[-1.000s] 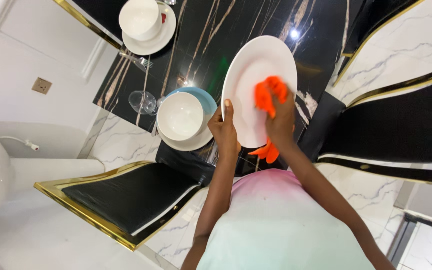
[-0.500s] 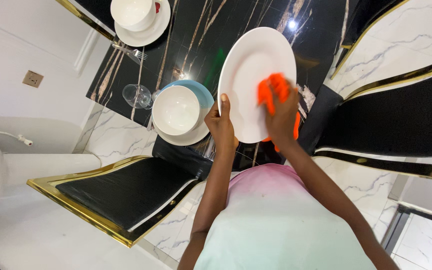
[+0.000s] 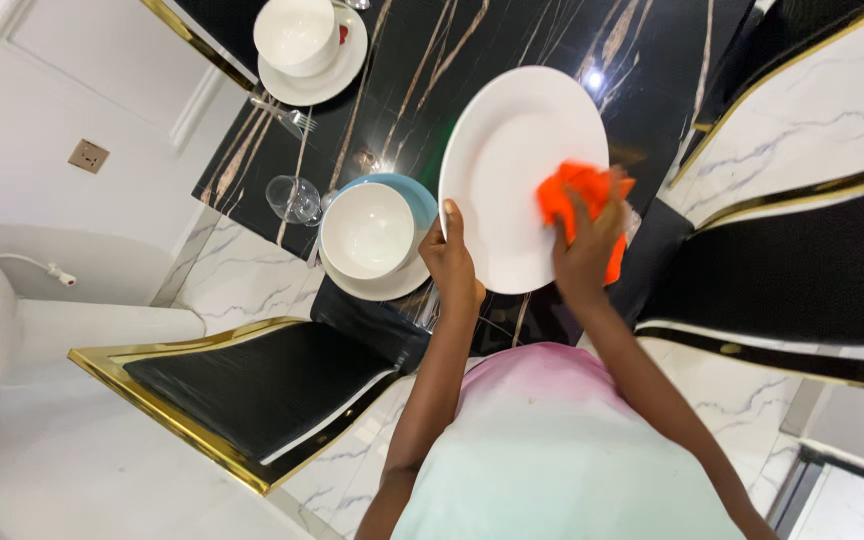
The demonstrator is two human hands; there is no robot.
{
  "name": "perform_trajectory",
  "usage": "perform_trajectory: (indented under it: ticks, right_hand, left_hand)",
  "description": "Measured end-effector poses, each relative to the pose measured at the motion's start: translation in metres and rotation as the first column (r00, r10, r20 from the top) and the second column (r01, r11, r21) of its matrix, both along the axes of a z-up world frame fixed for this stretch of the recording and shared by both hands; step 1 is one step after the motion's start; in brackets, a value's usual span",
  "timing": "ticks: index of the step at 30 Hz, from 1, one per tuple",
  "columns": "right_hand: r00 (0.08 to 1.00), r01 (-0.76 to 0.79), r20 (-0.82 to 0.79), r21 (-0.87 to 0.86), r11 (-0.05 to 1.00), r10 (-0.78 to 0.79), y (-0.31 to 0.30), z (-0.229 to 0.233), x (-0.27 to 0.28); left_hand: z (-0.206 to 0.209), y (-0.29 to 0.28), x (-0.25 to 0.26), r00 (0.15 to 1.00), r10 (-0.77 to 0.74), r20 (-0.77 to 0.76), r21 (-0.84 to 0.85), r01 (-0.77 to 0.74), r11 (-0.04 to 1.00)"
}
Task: The person takes a white plate from a drying rack, carries it to a table, and wipes the front and back of the plate with an orange cloth.
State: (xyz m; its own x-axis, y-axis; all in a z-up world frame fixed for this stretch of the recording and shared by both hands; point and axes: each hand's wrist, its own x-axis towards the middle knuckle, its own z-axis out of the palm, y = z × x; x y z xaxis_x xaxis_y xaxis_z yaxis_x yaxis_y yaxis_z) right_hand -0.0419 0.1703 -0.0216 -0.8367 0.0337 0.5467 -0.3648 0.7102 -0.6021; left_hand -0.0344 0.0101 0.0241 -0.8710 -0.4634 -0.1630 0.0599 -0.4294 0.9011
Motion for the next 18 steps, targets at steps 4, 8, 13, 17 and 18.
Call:
perform_trajectory:
  ticks: [4, 8, 13, 17, 18]
  right_hand:
    - [0.987, 0.156, 0.022, 0.133, 0.979, -0.16, 0.003, 0.013, 0.006]
    - [0.992, -0.075, 0.112, 0.123, 0.99, 0.061, -0.018, 0.026, 0.04]
    - [0.928, -0.362, 0.075, -0.045, 0.931, 0.364, -0.012, 0.024, 0.041]
    - [0.979, -0.203, -0.013, -0.098, 0.974, 0.203, 0.011, 0.019, 0.018]
    - [0.99, -0.139, -0.022, -0.117, 0.983, 0.138, 0.015, 0.021, 0.006]
  left_hand:
    - [-0.013, 0.0, -0.003, 0.996, 0.067, 0.06, 0.071, -0.071, 0.995]
    - [-0.016, 0.003, -0.009, 0.991, 0.128, -0.035, 0.029, -0.127, 0.991]
    - [0.004, -0.005, -0.005, 0.99, 0.108, -0.09, -0.065, -0.114, 0.991]
    - [0.012, -0.014, 0.004, 0.991, 0.057, -0.125, 0.062, -0.049, 0.997]
    - [0.008, -0.016, 0.006, 0.991, 0.056, -0.124, 0.059, -0.049, 0.997]
